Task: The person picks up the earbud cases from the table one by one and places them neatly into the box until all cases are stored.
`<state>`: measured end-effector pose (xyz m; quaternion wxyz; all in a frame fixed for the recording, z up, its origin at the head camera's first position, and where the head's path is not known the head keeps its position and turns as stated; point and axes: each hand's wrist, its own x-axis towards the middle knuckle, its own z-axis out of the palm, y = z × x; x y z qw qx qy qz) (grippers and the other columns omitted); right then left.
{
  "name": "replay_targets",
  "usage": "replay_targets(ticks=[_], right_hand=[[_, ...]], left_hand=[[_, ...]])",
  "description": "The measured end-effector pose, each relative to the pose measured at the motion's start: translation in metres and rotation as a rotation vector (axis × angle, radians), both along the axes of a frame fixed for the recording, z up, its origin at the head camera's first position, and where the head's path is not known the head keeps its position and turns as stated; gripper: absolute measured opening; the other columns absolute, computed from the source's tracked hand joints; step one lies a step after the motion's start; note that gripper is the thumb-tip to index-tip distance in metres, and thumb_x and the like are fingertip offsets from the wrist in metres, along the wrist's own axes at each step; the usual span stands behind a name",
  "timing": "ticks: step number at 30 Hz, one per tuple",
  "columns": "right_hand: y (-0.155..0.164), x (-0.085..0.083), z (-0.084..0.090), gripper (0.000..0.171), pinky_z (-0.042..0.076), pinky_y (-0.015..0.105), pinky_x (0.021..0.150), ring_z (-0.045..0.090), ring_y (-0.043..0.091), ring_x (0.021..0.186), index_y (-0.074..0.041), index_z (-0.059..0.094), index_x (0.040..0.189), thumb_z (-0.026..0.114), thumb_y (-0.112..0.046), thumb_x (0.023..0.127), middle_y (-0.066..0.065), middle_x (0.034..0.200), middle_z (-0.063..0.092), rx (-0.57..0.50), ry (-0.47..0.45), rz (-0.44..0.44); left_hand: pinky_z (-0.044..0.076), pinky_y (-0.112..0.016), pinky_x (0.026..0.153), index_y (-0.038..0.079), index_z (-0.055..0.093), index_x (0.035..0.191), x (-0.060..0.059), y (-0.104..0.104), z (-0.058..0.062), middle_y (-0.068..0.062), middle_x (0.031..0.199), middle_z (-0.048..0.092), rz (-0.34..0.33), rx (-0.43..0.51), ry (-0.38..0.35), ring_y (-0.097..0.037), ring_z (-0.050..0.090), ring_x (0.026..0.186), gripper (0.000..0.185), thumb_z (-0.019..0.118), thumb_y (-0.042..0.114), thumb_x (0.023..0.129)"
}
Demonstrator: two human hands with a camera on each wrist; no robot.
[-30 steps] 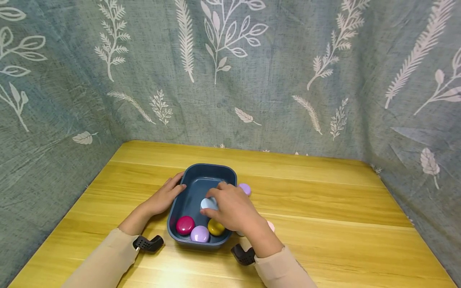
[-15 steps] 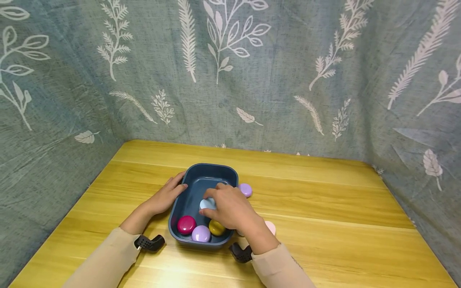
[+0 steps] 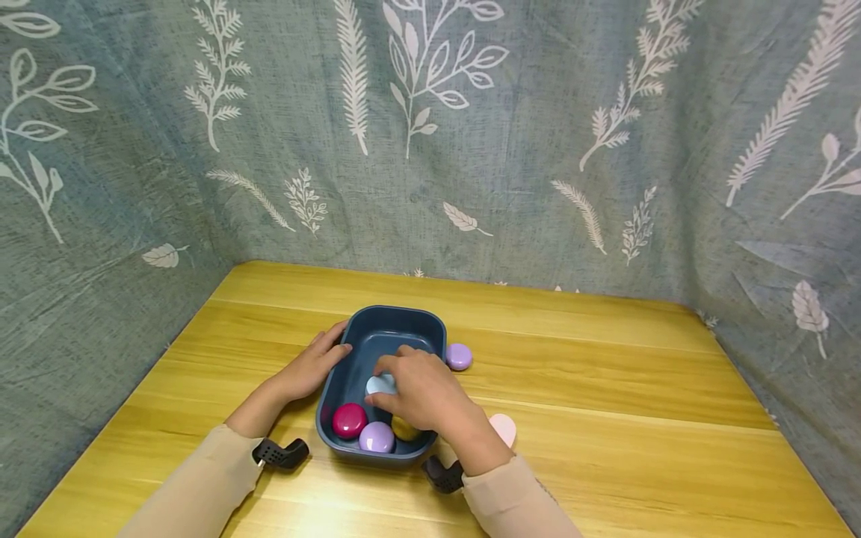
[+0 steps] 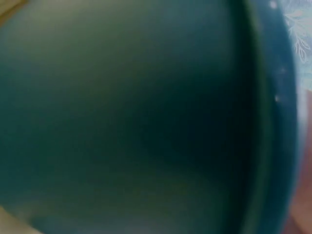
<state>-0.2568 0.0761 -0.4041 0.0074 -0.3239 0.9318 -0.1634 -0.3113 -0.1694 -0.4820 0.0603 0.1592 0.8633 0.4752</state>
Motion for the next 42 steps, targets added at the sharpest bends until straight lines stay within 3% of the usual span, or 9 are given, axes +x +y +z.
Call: replay_targets(ticks=[6,13,20,25,35,42], right_hand=[[-0.005,0.002,-0.001,0.034,0.053,0.028,0.071,0.061,0.011,0.085,-0.023,0.076,0.112,0.076,-0.05,0.091,-0.004,0.102,0.066,-0.003,-0.015,0.004],[-0.011,0.002,-0.004,0.037,0.054,0.03,0.074,0.06,0.011,0.085,-0.023,0.075,0.111,0.075,-0.054,0.091,-0.005,0.101,0.065,0.022,-0.01,0.002],[-0.013,0.001,-0.007,0.038,0.053,0.03,0.073,0.061,0.012,0.084,-0.023,0.075,0.111,0.076,-0.055,0.09,-0.005,0.1,0.065,0.032,-0.002,-0.012],[-0.015,0.001,-0.009,0.038,0.054,0.032,0.075,0.063,0.014,0.084,-0.024,0.075,0.11,0.076,-0.056,0.089,-0.006,0.1,0.066,0.052,0.027,-0.02],[-0.017,-0.001,-0.015,0.038,0.054,0.037,0.08,0.064,0.017,0.091,-0.023,0.075,0.108,0.077,-0.056,0.088,-0.004,0.099,0.067,0.082,0.061,-0.029],[-0.017,-0.002,-0.017,0.04,0.054,0.039,0.082,0.064,0.02,0.093,-0.023,0.075,0.109,0.075,-0.058,0.089,-0.001,0.103,0.068,0.105,0.059,-0.031]], left_hand=[[-0.004,-0.057,0.131,0.017,0.032,0.163,-0.001,0.0,0.001,-0.012,0.162,0.045,-0.015,0.012,0.015,-0.038,0.021,0.16,0.056,0.041,0.031,0.11],[-0.004,-0.062,0.13,0.019,0.03,0.164,0.001,0.0,0.001,-0.012,0.164,0.043,-0.015,0.012,-0.002,-0.043,0.006,0.161,0.056,0.041,0.033,0.11],[-0.004,-0.061,0.13,0.02,0.032,0.163,0.0,-0.001,0.001,-0.011,0.162,0.045,-0.017,0.011,0.009,-0.042,0.009,0.161,0.055,0.04,0.033,0.111],[-0.002,-0.064,0.129,0.022,0.031,0.164,0.001,0.0,0.001,-0.01,0.164,0.043,-0.009,0.009,-0.007,-0.044,0.001,0.161,0.056,0.04,0.035,0.11],[-0.004,-0.059,0.131,0.021,0.032,0.163,0.001,-0.001,0.001,-0.009,0.163,0.044,-0.015,0.007,0.011,-0.04,0.011,0.161,0.055,0.04,0.034,0.111],[-0.003,-0.06,0.13,0.021,0.032,0.163,0.001,0.0,0.002,-0.01,0.163,0.044,-0.009,0.004,0.004,-0.041,0.006,0.162,0.055,0.04,0.035,0.111]])
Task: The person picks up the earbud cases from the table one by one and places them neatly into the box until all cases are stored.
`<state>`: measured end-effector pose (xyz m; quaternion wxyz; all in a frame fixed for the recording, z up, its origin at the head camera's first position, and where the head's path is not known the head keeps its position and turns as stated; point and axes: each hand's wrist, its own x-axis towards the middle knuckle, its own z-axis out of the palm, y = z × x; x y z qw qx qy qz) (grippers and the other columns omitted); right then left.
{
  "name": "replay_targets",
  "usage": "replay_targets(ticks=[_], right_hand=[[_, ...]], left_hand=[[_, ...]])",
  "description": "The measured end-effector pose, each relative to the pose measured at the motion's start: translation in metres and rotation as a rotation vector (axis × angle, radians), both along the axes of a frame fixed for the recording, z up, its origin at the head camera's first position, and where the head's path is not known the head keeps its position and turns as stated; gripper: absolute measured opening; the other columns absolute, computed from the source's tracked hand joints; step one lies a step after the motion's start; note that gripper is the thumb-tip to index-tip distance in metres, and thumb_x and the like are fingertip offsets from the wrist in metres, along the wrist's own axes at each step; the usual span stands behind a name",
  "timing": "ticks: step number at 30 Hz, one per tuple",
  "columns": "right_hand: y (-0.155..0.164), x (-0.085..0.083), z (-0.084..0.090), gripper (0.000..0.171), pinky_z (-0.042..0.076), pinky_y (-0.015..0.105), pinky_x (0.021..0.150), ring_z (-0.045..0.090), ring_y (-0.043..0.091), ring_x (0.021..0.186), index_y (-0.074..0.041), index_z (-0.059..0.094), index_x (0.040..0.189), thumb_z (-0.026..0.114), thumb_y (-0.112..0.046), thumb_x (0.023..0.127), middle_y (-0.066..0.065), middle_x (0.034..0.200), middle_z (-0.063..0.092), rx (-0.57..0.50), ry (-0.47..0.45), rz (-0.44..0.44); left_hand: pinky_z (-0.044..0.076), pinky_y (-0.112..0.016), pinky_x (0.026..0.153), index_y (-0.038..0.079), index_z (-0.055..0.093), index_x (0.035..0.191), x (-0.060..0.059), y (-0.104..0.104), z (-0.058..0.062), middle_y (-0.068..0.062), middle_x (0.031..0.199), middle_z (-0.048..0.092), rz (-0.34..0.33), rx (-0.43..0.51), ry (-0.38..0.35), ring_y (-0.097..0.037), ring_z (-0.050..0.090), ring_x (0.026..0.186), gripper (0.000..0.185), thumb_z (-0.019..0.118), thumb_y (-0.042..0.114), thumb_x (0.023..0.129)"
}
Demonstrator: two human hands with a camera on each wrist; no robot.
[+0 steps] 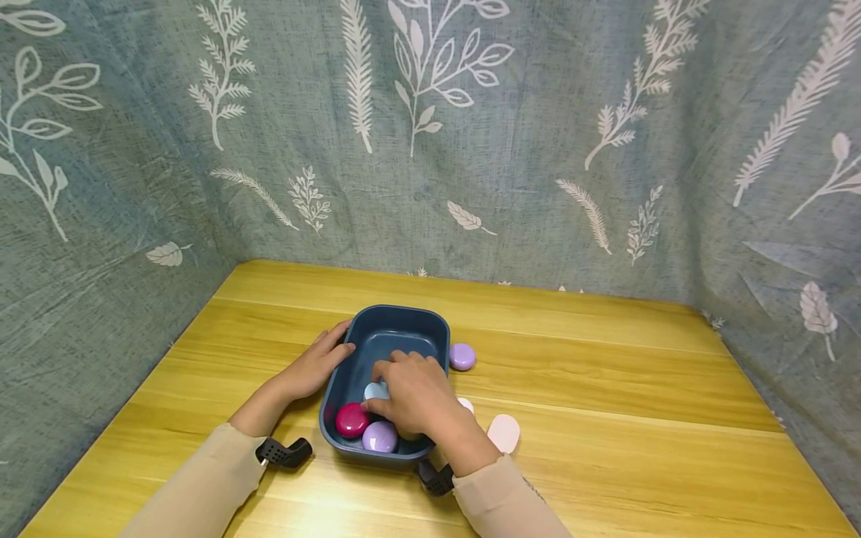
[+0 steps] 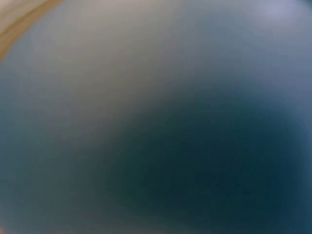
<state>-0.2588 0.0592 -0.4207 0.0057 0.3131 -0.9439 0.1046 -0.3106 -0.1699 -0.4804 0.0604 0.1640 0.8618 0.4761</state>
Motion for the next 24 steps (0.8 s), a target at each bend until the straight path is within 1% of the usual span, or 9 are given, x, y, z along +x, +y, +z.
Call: replay_targets(ticks=[6,10,14,19,24], right_hand=[[0.0,-0.0004,-0.0008,0.043,0.054,0.041,0.083,0.063,0.023,0.096,-0.022,0.076,0.11,0.074,-0.059,0.089,0.0,0.106,0.069,0.016,-0.005,-0.008],[-0.0004,-0.0014,-0.0016,0.042,0.053,0.041,0.084,0.062,0.022,0.095,-0.023,0.077,0.11,0.075,-0.059,0.089,0.0,0.107,0.069,0.021,-0.015,-0.015],[-0.0004,-0.0024,-0.0023,0.041,0.052,0.04,0.081,0.06,0.021,0.092,-0.023,0.077,0.109,0.077,-0.057,0.088,-0.001,0.105,0.068,0.03,-0.025,-0.014],[0.0003,-0.0024,-0.003,0.041,0.05,0.038,0.077,0.058,0.02,0.088,-0.022,0.078,0.11,0.078,-0.057,0.087,-0.001,0.102,0.067,0.031,-0.023,-0.007],[0.001,-0.0026,-0.0038,0.042,0.051,0.039,0.08,0.06,0.02,0.09,-0.023,0.078,0.11,0.077,-0.058,0.087,-0.001,0.103,0.067,0.018,-0.023,-0.003]], left_hand=[[-0.004,-0.059,0.131,0.021,0.032,0.163,-0.001,0.0002,-0.0005,-0.009,0.163,0.045,-0.003,0.002,0.007,-0.039,0.011,0.162,0.055,0.04,0.035,0.111],[-0.003,-0.06,0.13,0.022,0.032,0.163,-0.0006,0.0005,-0.0003,-0.01,0.163,0.044,0.0,-0.002,0.004,-0.041,0.007,0.162,0.055,0.04,0.035,0.111],[-0.002,-0.062,0.13,0.021,0.032,0.163,-0.0001,0.001,0.0004,-0.01,0.164,0.043,0.007,-0.01,-0.002,-0.043,0.003,0.161,0.055,0.04,0.036,0.11],[-0.002,-0.062,0.13,0.021,0.032,0.163,-0.0004,0.0012,0.0003,-0.01,0.164,0.043,0.005,-0.013,0.003,-0.043,0.004,0.161,0.056,0.039,0.036,0.11],[-0.002,-0.06,0.131,0.02,0.032,0.163,-0.0011,0.0007,-0.0002,-0.01,0.163,0.044,0.003,-0.012,0.006,-0.042,0.007,0.161,0.056,0.039,0.036,0.11]])
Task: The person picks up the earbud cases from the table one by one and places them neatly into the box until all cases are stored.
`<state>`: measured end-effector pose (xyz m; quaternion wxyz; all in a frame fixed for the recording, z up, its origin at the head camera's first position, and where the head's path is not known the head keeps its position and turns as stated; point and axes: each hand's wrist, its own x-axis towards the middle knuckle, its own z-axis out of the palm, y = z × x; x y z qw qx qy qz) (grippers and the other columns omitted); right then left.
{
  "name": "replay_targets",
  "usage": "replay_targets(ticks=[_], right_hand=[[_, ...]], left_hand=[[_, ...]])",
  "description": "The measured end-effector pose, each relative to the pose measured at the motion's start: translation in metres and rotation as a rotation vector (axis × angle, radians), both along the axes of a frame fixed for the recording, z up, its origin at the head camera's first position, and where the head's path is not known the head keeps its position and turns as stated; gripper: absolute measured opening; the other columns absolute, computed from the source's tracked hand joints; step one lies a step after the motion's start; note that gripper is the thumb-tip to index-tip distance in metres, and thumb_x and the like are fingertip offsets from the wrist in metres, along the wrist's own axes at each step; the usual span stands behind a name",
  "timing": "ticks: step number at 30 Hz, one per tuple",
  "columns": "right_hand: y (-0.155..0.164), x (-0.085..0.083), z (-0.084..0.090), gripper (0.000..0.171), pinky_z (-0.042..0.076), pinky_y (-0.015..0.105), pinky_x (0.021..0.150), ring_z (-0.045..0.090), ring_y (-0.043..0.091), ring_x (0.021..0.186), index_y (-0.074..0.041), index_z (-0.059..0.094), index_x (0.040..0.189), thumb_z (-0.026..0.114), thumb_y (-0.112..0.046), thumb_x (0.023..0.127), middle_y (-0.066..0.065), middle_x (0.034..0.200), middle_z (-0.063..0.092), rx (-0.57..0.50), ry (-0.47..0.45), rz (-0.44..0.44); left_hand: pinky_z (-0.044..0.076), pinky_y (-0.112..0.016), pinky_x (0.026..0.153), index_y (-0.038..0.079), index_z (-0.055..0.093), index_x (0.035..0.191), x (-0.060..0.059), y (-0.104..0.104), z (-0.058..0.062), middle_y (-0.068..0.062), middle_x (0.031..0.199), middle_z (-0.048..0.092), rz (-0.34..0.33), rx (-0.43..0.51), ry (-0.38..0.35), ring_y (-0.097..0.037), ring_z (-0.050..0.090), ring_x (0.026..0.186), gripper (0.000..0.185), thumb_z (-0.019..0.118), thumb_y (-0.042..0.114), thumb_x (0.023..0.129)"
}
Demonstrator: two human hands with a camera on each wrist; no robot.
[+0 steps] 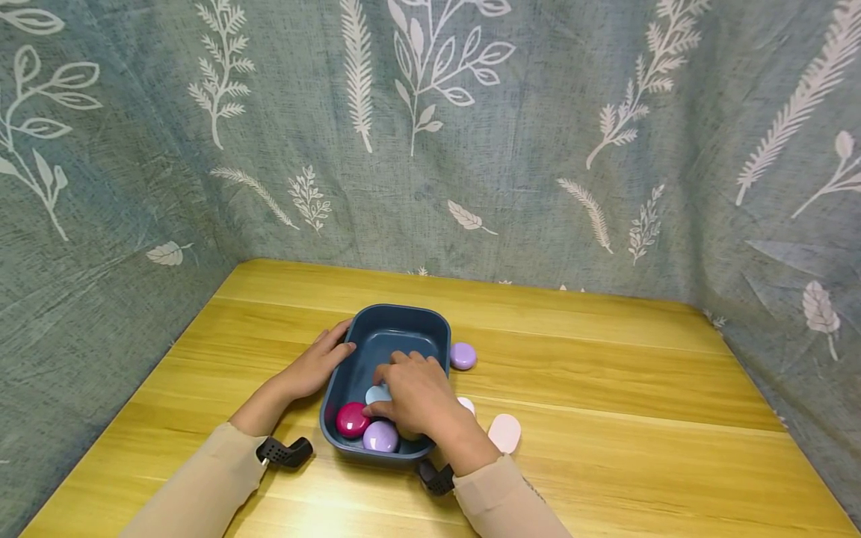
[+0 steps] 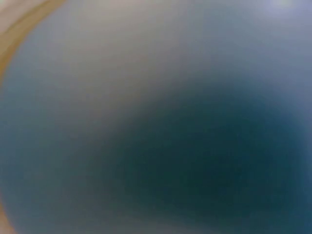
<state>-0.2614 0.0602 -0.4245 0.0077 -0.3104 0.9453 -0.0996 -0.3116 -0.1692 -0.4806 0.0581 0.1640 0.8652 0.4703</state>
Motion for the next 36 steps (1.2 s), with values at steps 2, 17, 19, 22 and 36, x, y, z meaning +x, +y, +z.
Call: replay_targets(ticks=[2,17,19,22,36], right_hand=[[0.0,0.0,0.0,0.043,0.052,0.04,0.081,0.061,0.021,0.092,-0.023,0.078,0.111,0.076,-0.059,0.088,-0.001,0.105,0.067,-0.004,0.0,-0.001],[0.005,0.005,0.004,0.044,0.053,0.042,0.086,0.063,0.024,0.101,-0.022,0.077,0.118,0.076,-0.055,0.089,0.002,0.118,0.069,-0.064,0.023,0.013],[0.006,0.005,0.005,0.044,0.053,0.042,0.086,0.063,0.024,0.102,-0.022,0.077,0.119,0.076,-0.055,0.089,0.002,0.118,0.069,-0.069,0.026,0.014],[0.008,0.007,0.007,0.044,0.053,0.039,0.085,0.063,0.023,0.101,-0.022,0.077,0.12,0.076,-0.054,0.089,0.001,0.117,0.069,-0.079,0.034,0.017],[0.018,0.013,0.013,0.041,0.045,0.027,0.07,0.055,0.013,0.085,-0.022,0.078,0.12,0.082,-0.047,0.088,-0.001,0.107,0.068,-0.119,0.086,0.029]], left_hand=[[-0.002,-0.06,0.131,0.02,0.032,0.163,0.0,0.0,0.0,-0.01,0.163,0.044,-0.001,0.002,0.002,-0.042,0.008,0.161,0.056,0.039,0.036,0.11],[-0.005,-0.058,0.131,0.02,0.031,0.163,0.001,0.0,0.0,-0.01,0.163,0.044,-0.014,0.011,0.008,-0.038,0.019,0.16,0.055,0.04,0.034,0.111],[-0.005,-0.06,0.13,0.021,0.031,0.164,0.001,0.0,0.0,-0.01,0.163,0.044,-0.009,0.009,0.003,-0.04,0.013,0.161,0.056,0.04,0.034,0.11],[-0.004,-0.06,0.13,0.021,0.031,0.164,0.002,0.0,0.0,-0.01,0.164,0.043,-0.004,0.004,0.001,-0.041,0.01,0.161,0.056,0.04,0.034,0.11],[-0.001,-0.064,0.129,0.016,0.031,0.164,0.004,0.001,0.001,-0.013,0.166,0.039,0.015,-0.005,-0.013,-0.046,0.001,0.161,0.058,0.041,0.034,0.11]])
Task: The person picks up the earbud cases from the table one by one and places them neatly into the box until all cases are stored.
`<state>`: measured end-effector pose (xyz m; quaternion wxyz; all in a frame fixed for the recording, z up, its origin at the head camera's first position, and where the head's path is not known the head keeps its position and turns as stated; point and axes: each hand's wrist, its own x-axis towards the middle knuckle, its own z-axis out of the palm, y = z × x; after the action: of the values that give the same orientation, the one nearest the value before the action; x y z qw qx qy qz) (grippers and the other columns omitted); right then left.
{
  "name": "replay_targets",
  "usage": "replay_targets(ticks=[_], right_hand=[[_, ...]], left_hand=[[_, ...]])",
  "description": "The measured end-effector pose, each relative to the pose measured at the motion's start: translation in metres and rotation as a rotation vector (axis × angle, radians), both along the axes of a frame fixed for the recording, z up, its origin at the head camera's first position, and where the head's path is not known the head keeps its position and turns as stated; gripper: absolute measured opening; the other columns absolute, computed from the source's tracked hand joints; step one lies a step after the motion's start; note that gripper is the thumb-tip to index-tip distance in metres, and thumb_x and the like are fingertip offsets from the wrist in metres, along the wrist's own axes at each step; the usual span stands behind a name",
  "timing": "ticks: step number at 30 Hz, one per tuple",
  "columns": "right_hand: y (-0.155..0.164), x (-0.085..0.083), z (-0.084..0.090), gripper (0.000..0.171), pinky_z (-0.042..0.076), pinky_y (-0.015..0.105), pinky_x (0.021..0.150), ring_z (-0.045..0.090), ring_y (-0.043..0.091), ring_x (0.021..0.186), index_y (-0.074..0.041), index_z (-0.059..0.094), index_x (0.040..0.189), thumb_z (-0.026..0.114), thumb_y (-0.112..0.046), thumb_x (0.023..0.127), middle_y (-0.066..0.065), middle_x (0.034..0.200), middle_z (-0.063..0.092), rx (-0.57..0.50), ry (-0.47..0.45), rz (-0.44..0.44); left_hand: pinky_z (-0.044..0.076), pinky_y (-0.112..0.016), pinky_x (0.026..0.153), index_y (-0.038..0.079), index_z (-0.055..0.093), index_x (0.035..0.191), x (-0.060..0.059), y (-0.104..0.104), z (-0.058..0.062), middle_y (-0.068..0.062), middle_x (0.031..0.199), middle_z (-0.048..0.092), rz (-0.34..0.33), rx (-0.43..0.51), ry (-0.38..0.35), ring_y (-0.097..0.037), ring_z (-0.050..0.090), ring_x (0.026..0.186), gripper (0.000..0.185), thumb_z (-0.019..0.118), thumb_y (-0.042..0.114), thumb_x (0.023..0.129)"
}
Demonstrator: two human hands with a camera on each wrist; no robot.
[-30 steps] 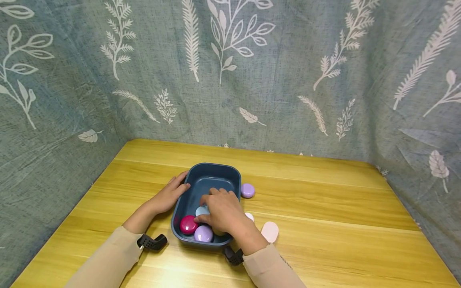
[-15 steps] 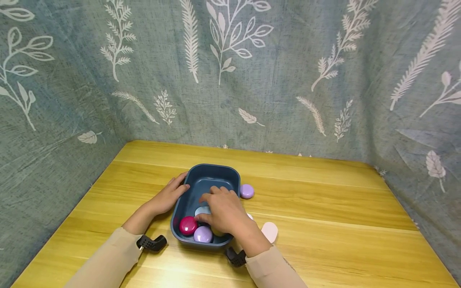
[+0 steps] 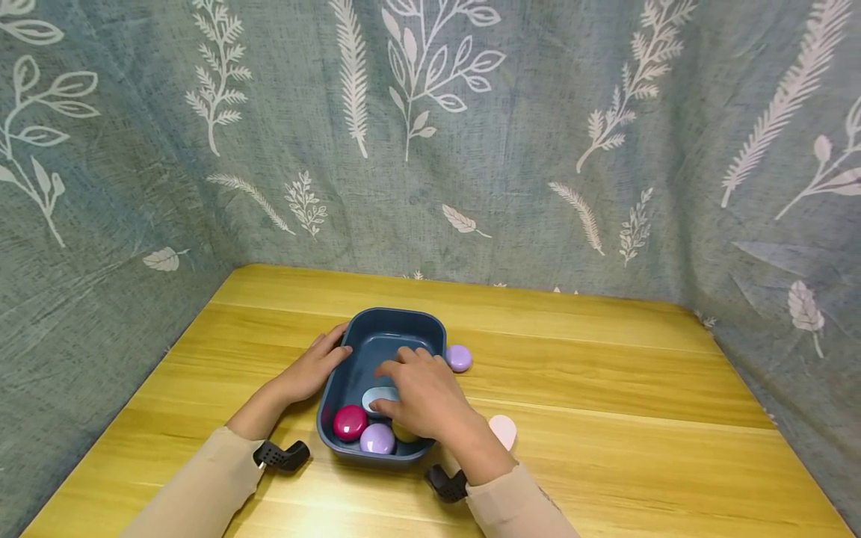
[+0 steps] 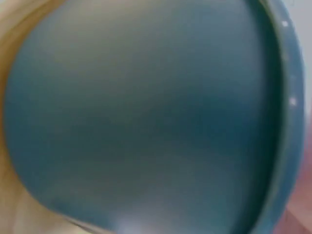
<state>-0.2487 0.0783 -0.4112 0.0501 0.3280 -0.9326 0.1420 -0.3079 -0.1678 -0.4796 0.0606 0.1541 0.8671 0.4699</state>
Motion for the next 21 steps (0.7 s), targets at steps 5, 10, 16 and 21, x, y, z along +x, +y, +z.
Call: replay_targets(ticks=[5,10,16,21], right_hand=[[0.004,0.001,0.002,0.041,0.048,0.029,0.074,0.056,0.014,0.088,-0.021,0.078,0.12,0.082,-0.045,0.087,0.0,0.108,0.069,-0.021,0.004,-0.003],[0.008,0.002,0.006,0.042,0.051,0.036,0.084,0.059,0.017,0.095,-0.019,0.077,0.121,0.081,-0.045,0.088,0.001,0.111,0.069,-0.034,-0.008,-0.007],[0.014,0.004,0.009,0.042,0.052,0.036,0.085,0.059,0.019,0.098,-0.019,0.076,0.122,0.081,-0.045,0.089,0.002,0.112,0.068,-0.026,0.005,-0.013],[0.02,0.008,0.013,0.041,0.053,0.038,0.088,0.06,0.021,0.103,-0.021,0.076,0.123,0.08,-0.044,0.09,0.0,0.116,0.067,-0.031,0.011,-0.027]], left_hand=[[-0.001,-0.065,0.129,0.016,0.03,0.164,-0.001,0.0,-0.001,-0.014,0.166,0.039,-0.001,-0.002,0.001,-0.046,0.0,0.161,0.058,0.041,0.035,0.11],[-0.003,-0.063,0.129,0.016,0.03,0.164,-0.002,0.0,-0.002,-0.014,0.165,0.039,-0.011,0.003,0.018,-0.045,0.006,0.161,0.057,0.041,0.033,0.11],[-0.002,-0.063,0.13,0.017,0.032,0.163,-0.002,0.0,-0.001,-0.014,0.165,0.041,-0.012,0.004,0.033,-0.046,0.008,0.16,0.056,0.042,0.031,0.11],[-0.001,-0.064,0.13,0.017,0.031,0.164,-0.001,0.001,-0.001,-0.014,0.166,0.039,-0.002,-0.008,0.015,-0.047,0.003,0.16,0.057,0.042,0.033,0.11]])
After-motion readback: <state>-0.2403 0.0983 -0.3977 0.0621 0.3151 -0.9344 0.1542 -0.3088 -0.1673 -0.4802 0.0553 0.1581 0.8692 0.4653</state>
